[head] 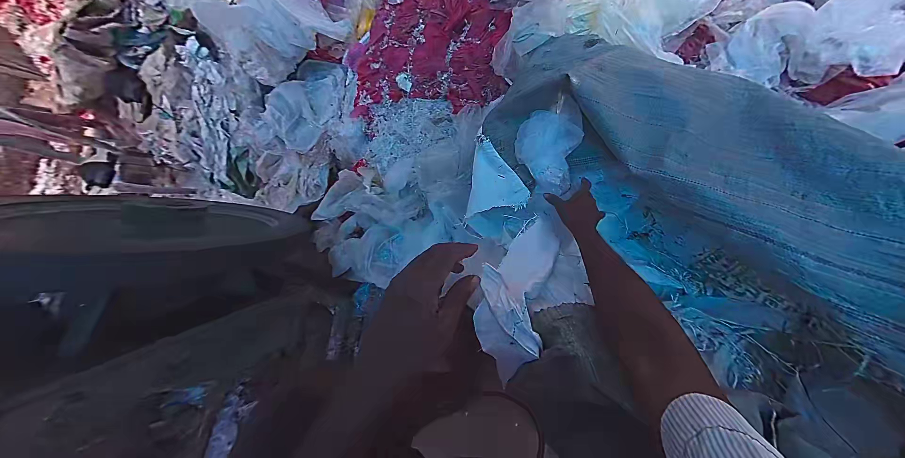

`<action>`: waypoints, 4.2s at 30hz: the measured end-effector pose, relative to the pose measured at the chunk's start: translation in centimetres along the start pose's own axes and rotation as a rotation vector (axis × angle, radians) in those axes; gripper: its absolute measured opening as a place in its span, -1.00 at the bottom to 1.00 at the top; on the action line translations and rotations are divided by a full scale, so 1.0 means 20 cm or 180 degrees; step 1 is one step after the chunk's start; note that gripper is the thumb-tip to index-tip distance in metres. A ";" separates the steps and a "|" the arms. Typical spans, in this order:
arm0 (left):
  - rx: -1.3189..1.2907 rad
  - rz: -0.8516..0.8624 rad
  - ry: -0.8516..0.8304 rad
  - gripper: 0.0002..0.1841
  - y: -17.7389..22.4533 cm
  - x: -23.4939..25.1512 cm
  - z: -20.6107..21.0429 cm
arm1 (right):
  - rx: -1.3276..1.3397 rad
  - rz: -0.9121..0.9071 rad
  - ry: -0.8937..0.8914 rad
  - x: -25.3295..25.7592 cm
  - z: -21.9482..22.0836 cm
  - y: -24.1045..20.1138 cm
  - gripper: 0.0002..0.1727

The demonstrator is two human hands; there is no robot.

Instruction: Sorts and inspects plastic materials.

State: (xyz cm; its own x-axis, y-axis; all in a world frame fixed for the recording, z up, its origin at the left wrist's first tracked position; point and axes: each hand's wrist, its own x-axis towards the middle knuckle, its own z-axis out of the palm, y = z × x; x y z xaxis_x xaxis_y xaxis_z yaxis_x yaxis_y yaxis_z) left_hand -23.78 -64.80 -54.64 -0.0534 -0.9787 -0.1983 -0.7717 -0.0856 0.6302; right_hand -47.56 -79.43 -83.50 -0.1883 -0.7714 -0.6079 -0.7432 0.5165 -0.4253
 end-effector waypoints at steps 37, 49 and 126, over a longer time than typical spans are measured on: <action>-0.2929 0.0503 -0.1150 -0.49 0.45 0.85 0.78 | 0.2127 -0.0654 0.0535 -0.74 -1.31 -0.02 -0.67; -0.2658 0.0620 -0.0632 -0.49 0.35 0.89 0.73 | 0.1738 -0.0546 0.0722 -0.71 -1.26 -0.12 -0.42; -0.1441 0.0970 0.2467 -0.66 0.25 0.90 0.40 | 0.1404 -0.1454 -0.0893 -0.78 -1.23 -0.33 -0.17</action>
State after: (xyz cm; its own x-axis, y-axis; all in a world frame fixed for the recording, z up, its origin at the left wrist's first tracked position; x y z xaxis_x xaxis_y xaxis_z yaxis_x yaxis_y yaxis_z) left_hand -33.61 -81.44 -61.06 0.3493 -0.8083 0.4739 -0.4660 0.2889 0.8363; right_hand -55.50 -80.02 -54.67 0.2987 -0.8530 -0.4281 -0.3668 0.3115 -0.8766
